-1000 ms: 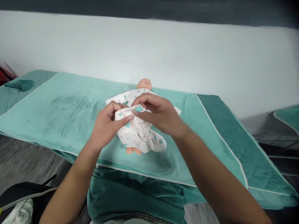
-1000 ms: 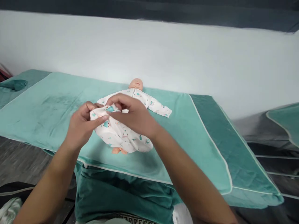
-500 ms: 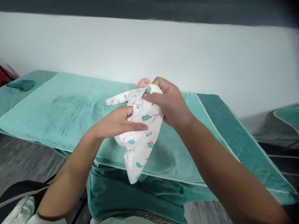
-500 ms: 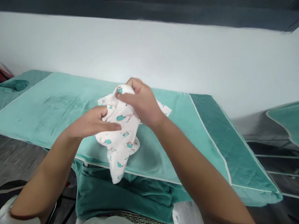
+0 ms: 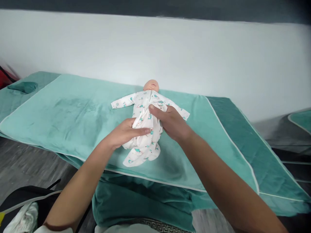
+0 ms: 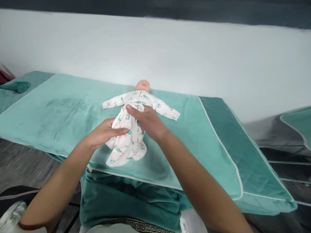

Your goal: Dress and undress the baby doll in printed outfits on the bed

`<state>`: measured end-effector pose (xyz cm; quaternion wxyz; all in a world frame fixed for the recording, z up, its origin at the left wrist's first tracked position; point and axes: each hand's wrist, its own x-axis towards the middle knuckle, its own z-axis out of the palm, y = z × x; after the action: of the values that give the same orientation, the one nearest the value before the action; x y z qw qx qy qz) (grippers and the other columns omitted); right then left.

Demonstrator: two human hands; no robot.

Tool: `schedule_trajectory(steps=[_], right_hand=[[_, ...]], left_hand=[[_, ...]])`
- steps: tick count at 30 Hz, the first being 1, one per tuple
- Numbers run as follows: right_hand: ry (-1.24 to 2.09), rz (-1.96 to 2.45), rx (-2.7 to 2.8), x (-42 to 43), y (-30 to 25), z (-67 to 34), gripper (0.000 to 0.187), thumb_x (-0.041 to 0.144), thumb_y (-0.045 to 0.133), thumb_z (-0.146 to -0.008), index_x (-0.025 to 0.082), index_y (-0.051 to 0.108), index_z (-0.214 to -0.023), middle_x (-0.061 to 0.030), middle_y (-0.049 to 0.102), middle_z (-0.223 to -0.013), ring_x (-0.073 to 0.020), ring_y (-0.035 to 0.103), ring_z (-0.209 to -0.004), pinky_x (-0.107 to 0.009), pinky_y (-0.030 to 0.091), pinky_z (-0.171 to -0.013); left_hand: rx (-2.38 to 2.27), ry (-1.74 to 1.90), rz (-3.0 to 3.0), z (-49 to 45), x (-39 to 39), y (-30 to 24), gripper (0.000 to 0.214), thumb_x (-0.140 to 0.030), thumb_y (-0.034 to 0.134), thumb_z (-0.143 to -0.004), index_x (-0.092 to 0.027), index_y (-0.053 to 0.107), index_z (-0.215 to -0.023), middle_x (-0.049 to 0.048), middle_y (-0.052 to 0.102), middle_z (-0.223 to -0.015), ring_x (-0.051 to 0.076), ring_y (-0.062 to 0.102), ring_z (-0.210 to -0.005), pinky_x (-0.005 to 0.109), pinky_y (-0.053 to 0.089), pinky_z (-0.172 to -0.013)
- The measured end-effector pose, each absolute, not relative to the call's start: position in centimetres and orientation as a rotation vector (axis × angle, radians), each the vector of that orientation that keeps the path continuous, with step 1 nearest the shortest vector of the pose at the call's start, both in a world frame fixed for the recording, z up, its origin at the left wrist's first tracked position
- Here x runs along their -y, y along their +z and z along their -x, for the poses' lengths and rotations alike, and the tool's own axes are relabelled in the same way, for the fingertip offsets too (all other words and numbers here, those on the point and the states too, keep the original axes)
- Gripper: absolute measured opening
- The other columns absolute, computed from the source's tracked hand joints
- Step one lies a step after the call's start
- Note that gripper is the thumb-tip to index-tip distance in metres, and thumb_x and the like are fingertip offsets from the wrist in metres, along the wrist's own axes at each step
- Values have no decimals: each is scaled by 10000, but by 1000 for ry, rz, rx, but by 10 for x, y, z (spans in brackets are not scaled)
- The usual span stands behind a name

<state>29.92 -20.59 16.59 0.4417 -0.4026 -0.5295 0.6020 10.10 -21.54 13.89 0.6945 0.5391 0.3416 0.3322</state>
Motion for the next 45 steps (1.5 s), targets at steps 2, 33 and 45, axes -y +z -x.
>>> schedule_trajectory(steps=[2,33,45], right_hand=[[1529,941,1248,208,166,-298,561,682,817,-832,167,752,-1043,-75,753,-935,-228,715,-842,-318,582,-740],[1740,749,1434,188,164,-322,666,722,843,-772,157,758,-1113,-86,754,-988,-250,729,-917,-305,599,-729],[1702,769,1389,250,181,-311,270,382,850,-885,215,778,-1084,-31,757,-1012,-197,722,-899,-279,592,-768]], left_hand=[[-748,900,-1091,-103,215,139,434,-473,871,-807,-157,746,-1075,87,790,-1003,229,752,-865,311,585,-777],[-695,1014,-1194,-101,210,167,504,-510,818,-835,-183,705,-1201,93,778,-974,309,770,-942,384,639,-772],[-958,885,-1787,-84,252,243,89,-323,748,-918,-235,743,-922,-24,624,-694,82,539,-527,160,347,-398]])
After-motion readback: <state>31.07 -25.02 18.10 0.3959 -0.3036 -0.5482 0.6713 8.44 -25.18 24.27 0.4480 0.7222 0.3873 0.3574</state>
